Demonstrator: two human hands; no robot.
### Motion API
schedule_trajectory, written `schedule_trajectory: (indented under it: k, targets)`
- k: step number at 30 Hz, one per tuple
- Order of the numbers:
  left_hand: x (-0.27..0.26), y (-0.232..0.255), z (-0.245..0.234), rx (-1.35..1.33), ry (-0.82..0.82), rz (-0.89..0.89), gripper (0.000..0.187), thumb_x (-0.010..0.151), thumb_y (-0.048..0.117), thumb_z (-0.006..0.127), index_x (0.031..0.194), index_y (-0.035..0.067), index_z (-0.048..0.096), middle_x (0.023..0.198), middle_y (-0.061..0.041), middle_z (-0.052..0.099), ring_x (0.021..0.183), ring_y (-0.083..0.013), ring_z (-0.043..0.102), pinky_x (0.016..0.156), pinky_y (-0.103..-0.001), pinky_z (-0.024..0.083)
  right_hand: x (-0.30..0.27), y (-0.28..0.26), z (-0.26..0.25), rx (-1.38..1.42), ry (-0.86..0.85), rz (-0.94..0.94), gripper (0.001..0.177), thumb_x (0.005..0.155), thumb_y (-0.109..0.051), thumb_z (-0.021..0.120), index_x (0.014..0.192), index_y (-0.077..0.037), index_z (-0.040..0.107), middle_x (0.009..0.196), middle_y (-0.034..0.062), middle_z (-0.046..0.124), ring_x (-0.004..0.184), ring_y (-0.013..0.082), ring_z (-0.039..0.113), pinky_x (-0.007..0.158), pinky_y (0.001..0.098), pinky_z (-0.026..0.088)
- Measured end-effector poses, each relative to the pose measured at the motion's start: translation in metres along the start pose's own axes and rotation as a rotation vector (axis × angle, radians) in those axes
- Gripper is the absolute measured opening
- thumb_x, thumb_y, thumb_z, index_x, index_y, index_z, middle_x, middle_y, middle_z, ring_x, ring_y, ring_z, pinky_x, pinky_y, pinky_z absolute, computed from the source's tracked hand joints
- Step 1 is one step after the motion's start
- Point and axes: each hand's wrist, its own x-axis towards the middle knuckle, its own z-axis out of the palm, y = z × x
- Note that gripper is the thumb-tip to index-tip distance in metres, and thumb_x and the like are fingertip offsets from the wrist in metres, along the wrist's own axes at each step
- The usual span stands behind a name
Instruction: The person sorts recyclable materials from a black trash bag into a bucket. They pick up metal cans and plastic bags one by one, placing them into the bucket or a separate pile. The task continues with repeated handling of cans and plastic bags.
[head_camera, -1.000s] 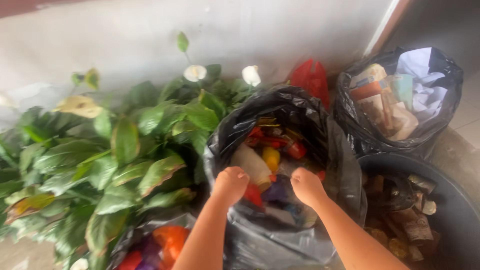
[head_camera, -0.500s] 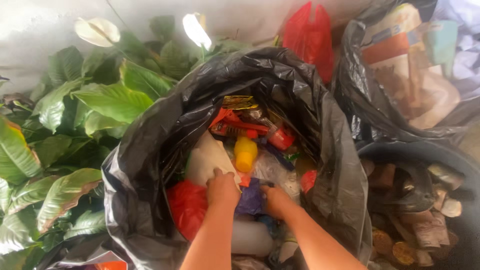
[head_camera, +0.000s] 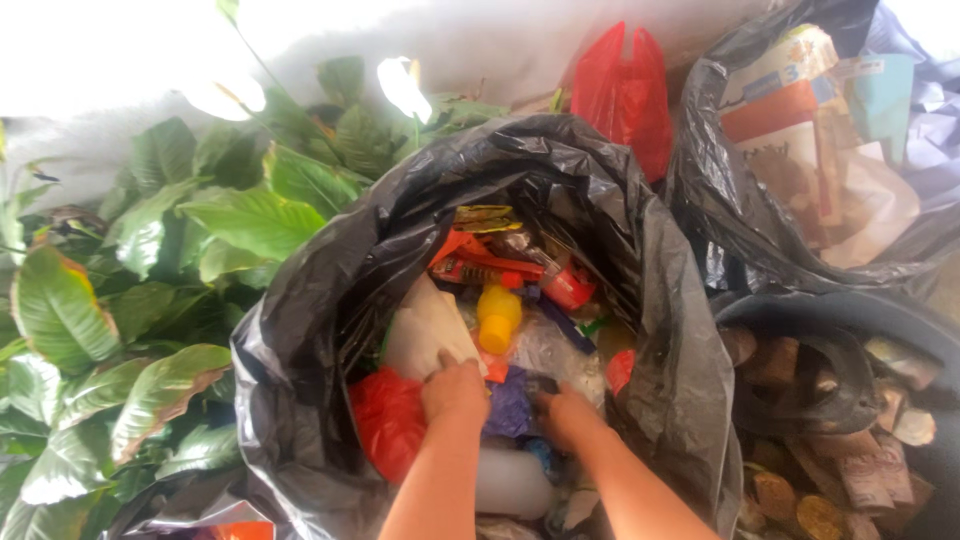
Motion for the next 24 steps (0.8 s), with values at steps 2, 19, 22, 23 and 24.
schedule_trajectory:
  k: [2, 19, 22, 23, 24]
  targets:
    - [-0.004, -0.006, -0.001, -0.008, 0.011, 0.012, 0.033, 0.089, 0.023, 0.071, 0.121, 0.019, 0.065, 0.140, -0.016, 0.046, 0.116, -0.0405, 0.063, 0.092, -0.049, 0.056, 0.007, -0.005, -0.001, -0.019, 0.054, -0.024, 0.030, 0.083, -0.025, 0.072, 0.110, -0.015, 0.074, 0.107, 0.0228, 0.070, 0.105, 0.0449, 0.065, 0.087, 0.0505, 0.053]
    - [-0.055, -0.034, -0.095, -1.321, 0.157, -0.169, 0.056, 0.094, 0.042, 0.071, 0.126, -0.001, 0.054, 0.115, -0.022, 0.064, 0.103, -0.0357, 0.063, 0.087, -0.047, 0.055, -0.122, -0.196, -0.298, 0.990, -0.031, 0.070, 0.027, 0.089, -0.021, 0.063, 0.105, -0.001, 0.071, 0.074, 0.0147, 0.071, 0.059, 0.0188, 0.062, 0.053, 0.0312, 0.047]
    - [-0.093, -0.080, -0.152, -1.835, 0.037, -0.069, 0.045, 0.087, 0.029, 0.074, 0.117, 0.000, 0.061, 0.101, -0.017, 0.071, 0.084, -0.0278, 0.069, 0.068, -0.041, 0.064, -0.160, -0.247, -0.307, 1.024, -0.111, 0.046, 0.026, 0.092, -0.019, 0.060, 0.110, -0.004, 0.071, 0.079, 0.0102, 0.072, 0.065, 0.0163, 0.064, 0.057, 0.0279, 0.047]
    - [-0.109, -0.101, -0.167, -1.782, 0.055, -0.037, 0.044, 0.085, 0.028, 0.076, 0.115, -0.002, 0.064, 0.098, -0.015, 0.070, 0.083, -0.0262, 0.071, 0.065, -0.039, 0.066, -0.167, -0.265, -0.301, 1.066, -0.070, 0.063, 0.025, 0.092, -0.018, 0.061, 0.109, -0.004, 0.071, 0.080, 0.0083, 0.071, 0.065, 0.0160, 0.063, 0.057, 0.0286, 0.046]
    - [-0.124, -0.121, -0.181, -1.727, 0.072, -0.006, 0.043, 0.084, 0.027, 0.079, 0.112, -0.004, 0.067, 0.095, -0.014, 0.070, 0.083, -0.0245, 0.073, 0.062, -0.037, 0.067, -0.172, -0.279, -0.295, 1.108, -0.029, 0.080, 0.023, 0.092, -0.018, 0.061, 0.108, -0.005, 0.071, 0.082, 0.0065, 0.069, 0.065, 0.0156, 0.062, 0.056, 0.0293, 0.046]
